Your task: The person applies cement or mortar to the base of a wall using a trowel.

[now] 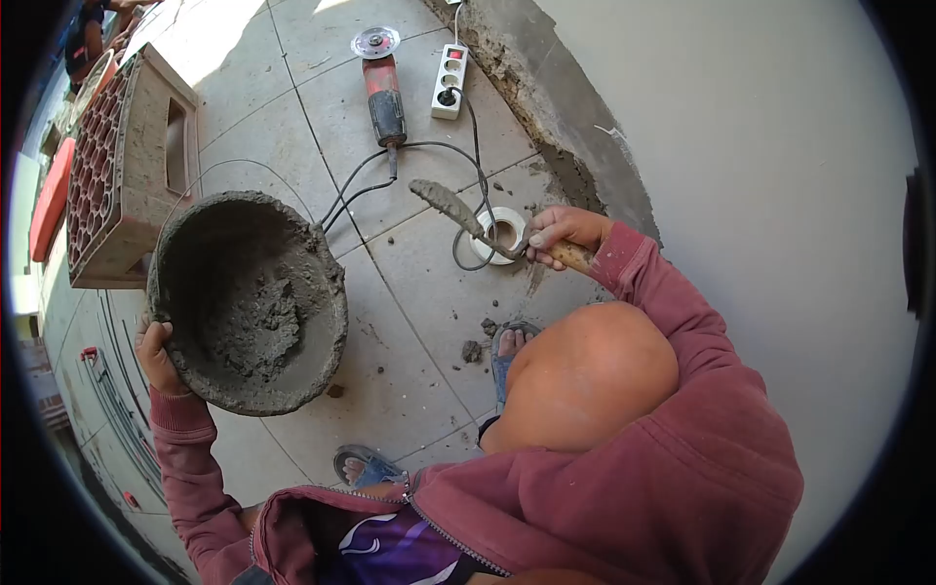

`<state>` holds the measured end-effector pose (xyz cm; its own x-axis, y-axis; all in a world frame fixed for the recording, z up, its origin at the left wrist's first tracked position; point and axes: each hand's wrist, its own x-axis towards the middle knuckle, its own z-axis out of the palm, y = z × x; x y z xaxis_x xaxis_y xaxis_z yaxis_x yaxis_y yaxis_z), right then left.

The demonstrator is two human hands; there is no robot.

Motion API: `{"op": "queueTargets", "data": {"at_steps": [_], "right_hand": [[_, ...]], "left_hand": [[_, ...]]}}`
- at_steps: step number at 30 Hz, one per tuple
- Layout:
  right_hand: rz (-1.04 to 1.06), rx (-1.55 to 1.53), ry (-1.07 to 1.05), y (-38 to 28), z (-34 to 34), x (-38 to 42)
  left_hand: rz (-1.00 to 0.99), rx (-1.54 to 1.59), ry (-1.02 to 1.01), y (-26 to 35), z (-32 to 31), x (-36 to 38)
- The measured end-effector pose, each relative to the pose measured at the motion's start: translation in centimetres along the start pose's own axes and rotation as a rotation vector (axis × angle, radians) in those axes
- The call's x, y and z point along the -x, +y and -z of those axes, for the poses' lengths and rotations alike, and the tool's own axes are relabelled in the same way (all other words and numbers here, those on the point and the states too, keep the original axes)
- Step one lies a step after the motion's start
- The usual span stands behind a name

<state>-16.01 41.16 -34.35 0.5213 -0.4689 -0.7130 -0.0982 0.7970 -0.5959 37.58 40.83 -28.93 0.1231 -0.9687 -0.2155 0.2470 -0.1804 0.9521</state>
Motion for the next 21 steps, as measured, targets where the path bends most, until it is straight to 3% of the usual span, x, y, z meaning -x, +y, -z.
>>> {"op": "queueTargets", "data": {"at_steps": [2, 6, 8, 9, 11, 12, 13, 15, 17, 19, 20, 21], "right_hand": [[0.009, -0.352, 0.238, 1.5, 5.2, 0.8], [0.055, -0.643, 0.186, 3.4, 8.0, 2.4], [-0.019, -0.221, 0.186, 5.1, 5.5, 2.6], [-0.015, -0.218, 0.191, 6.1, 5.4, 2.1], [0.147, 0.087, 0.452, 7.4, 5.6, 0.5], [0.163, 0.681, 0.648, 6.9, 5.7, 0.4], [0.149, 0.673, 0.642, 7.0, 5.0, 0.5], [0.285, -0.090, 0.660, 5.9, 3.0, 0.3], [0.216, 0.011, 0.590, 5.4, 3.2, -0.4], [0.050, 0.326, 0.735, 6.7, 4.8, -2.5], [0.052, 0.644, 0.836, 7.8, 6.0, -3.7], [0.048, 0.651, 0.829, 8.0, 6.1, -4.4]], "left_hand": [[0.012, 0.024, 0.007, 0.2, -0.8, 0.1], [0.000, -0.005, -0.025, -0.2, 0.2, -0.4], [-0.017, -0.054, -0.047, 0.0, -0.1, -0.4], [-0.016, -0.030, -0.053, 0.3, -1.0, -0.3], [-0.015, -0.001, -0.047, 0.1, -0.9, -0.5], [-0.015, -0.013, -0.081, -0.2, 0.1, -0.9], [-0.008, -0.031, -0.120, -0.4, 0.7, -1.1], [-0.022, -0.054, -0.121, -0.1, -0.1, -1.0], [-0.053, -0.059, -0.110, -0.1, -0.4, -1.1], [-0.008, -0.026, -0.126, -0.2, 0.0, -1.3], [-0.013, 0.030, -0.118, 0.1, -1.4, -0.9], [-0.010, 0.034, -0.109, 0.0, -1.1, -1.1]]}}
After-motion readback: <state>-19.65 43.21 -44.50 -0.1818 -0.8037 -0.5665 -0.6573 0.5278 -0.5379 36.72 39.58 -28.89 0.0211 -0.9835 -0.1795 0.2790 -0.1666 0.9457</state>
